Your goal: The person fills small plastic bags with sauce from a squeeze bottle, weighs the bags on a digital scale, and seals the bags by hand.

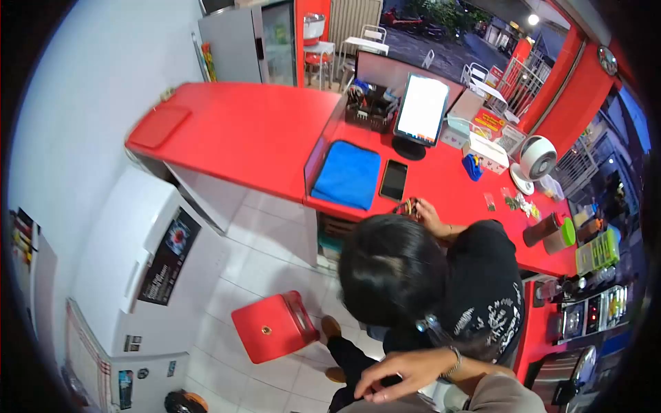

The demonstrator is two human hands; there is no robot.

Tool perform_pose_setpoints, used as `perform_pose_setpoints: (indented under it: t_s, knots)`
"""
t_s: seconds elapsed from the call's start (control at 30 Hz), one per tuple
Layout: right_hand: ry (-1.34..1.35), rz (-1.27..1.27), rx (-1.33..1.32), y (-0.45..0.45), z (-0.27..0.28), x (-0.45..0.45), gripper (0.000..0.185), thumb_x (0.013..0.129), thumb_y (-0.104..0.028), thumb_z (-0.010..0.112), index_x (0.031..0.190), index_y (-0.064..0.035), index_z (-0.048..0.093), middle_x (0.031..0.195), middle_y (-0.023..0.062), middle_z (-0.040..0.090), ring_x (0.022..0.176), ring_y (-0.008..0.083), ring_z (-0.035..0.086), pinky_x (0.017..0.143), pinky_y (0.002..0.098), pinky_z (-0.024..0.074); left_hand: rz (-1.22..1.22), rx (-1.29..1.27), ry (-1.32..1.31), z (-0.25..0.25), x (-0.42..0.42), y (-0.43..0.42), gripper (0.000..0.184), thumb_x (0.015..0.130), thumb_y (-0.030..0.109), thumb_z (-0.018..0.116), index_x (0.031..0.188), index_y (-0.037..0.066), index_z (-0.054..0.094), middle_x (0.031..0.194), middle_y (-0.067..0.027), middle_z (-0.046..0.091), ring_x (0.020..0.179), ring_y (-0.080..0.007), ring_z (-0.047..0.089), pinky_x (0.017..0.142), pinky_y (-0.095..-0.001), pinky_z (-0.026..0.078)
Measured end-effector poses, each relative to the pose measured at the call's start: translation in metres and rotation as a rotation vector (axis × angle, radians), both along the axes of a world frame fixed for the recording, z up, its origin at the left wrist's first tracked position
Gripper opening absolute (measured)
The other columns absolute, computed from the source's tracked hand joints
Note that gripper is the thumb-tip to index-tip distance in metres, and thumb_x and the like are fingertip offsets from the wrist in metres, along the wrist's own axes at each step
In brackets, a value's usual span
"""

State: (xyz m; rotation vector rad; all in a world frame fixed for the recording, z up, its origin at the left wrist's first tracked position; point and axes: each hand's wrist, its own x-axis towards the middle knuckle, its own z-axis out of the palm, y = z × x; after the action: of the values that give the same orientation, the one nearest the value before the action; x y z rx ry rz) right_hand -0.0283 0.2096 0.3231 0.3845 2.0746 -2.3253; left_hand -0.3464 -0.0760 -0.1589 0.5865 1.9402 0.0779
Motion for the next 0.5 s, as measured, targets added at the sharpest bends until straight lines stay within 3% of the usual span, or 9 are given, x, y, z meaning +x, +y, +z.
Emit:
perform_pose_setpoints:
  t_s: [0.07, 0.1, 0.17, 0.2, 0.27, 0.3, 0.4, 0.47, 0.5]
  knots:
    - [0.109, 0.05, -0.026, -0.015, 0.0, 0.005, 0.035, 0.1, -0.024, 0.054, 0.123, 0.0017, 0.055, 0.105, 0.0092, 0.063, 0.093, 0.0171, 0.059, 0.086, 0.0309, 0.0465, 0.019, -0.042, -0.027, 0.02, 0.009, 0.011, 0.051, 0.094, 0.042, 0.044, 0.128, 0.004, 0.052, 0.108, -0.0245, 0.065, 0.106, -0.0399, 0.06, 0.094, -0.0467, 0.046]
    - [0.155, -0.055, -0.049, -0.032, -0.02, 0.003, 0.035, 0.1, -0.025, 0.053, 0.121, 0.0027, 0.057, 0.103, 0.0085, 0.063, 0.094, 0.0152, 0.058, 0.087, 0.0311, 0.0458, 0.024, -0.057, -0.037, 0.029, 0.013, 0.016, 0.051, 0.094, 0.042, 0.043, 0.127, 0.004, 0.053, 0.108, -0.0243, 0.065, 0.107, -0.0398, 0.06, 0.094, -0.0467, 0.046]
    - [-0.062, -0.171, -0.052, -0.039, -0.027, -0.009, 0.032, 0.099, -0.022, 0.055, 0.118, 0.0029, 0.059, 0.099, 0.006, 0.065, 0.093, 0.0121, 0.058, 0.085, 0.0298, 0.0458, 0.01, -0.087, -0.042, 0.044, 0.014, 0.023, 0.051, 0.094, 0.043, 0.041, 0.125, 0.005, 0.055, 0.109, -0.0241, 0.065, 0.107, -0.0395, 0.06, 0.096, -0.0465, 0.045]
    - [-0.046, -0.168, -0.049, -0.038, -0.036, -0.013, 0.032, 0.099, -0.022, 0.055, 0.118, 0.0029, 0.059, 0.099, 0.006, 0.065, 0.093, 0.0121, 0.058, 0.085, 0.0298, 0.0458, -0.024, -0.102, -0.044, 0.05, 0.012, 0.025, 0.051, 0.094, 0.043, 0.04, 0.124, 0.005, 0.056, 0.109, -0.0239, 0.065, 0.107, -0.0393, 0.06, 0.096, -0.0465, 0.045]
    - [-0.159, -0.413, -0.102, -0.038, -0.064, -0.019, 0.025, 0.097, -0.018, 0.058, 0.111, 0.002, 0.062, 0.094, 0.003, 0.066, 0.089, 0.0082, 0.057, 0.08, 0.0261, 0.0457, -0.149, -0.126, -0.048, 0.058, 0.004, 0.022, 0.052, 0.095, 0.044, 0.038, 0.123, 0.005, 0.058, 0.109, -0.0236, 0.065, 0.108, -0.039, 0.06, 0.097, -0.0463, 0.045]
    - [-0.154, -0.409, -0.107, -0.036, -0.08, -0.021, 0.025, 0.097, -0.018, 0.058, 0.111, 0.002, 0.062, 0.094, 0.003, 0.066, 0.089, 0.0082, 0.057, 0.08, 0.0261, 0.0457, -0.306, -0.122, -0.048, 0.056, -0.005, 0.022, 0.052, 0.095, 0.044, 0.037, 0.122, 0.005, 0.059, 0.11, -0.0235, 0.065, 0.108, -0.0389, 0.06, 0.098, -0.0463, 0.044]
    - [-0.001, -0.705, -0.18, -0.03, -0.109, -0.025, 0.019, 0.094, -0.016, 0.061, 0.101, 0.0014, 0.063, 0.081, 0.0, 0.062, 0.073, 0.0059, 0.055, 0.067, 0.0226, 0.0445, -1.013, 0.05, 0.067, 0.051, -0.056, 0.054, 0.054, 0.095, 0.045, 0.034, 0.119, 0.006, 0.062, 0.11, -0.0231, 0.065, 0.109, -0.0384, 0.06, 0.1, -0.0461, 0.044]
    - [-0.01, -0.798, -0.222, -0.02, -0.102, -0.026, 0.018, 0.095, -0.015, 0.061, 0.101, 0.0013, 0.063, 0.082, 0.0004, 0.063, 0.074, 0.0057, 0.056, 0.068, 0.022, 0.0448, -0.483, 0.117, 0.188, 0.071, -0.096, 0.131, 0.048, 0.093, 0.041, 0.039, 0.102, 0.002, 0.066, 0.104, -0.021, 0.068, 0.099, -0.0396, 0.063, 0.088, -0.0477, 0.048]
    - [-0.019, -0.9, -0.26, -0.015, -0.098, -0.027, 0.016, 0.095, -0.014, 0.06, 0.1, 0.0011, 0.063, 0.084, 0.0007, 0.064, 0.074, 0.0056, 0.056, 0.07, 0.0214, 0.0451, -0.018, 0.348, 0.24, 0.097, -0.095, 0.17, 0.046, 0.09, 0.039, 0.046, 0.1, -0.002, 0.064, 0.094, -0.0236, 0.067, 0.094, -0.0414, 0.063, 0.082, -0.0491, 0.047]
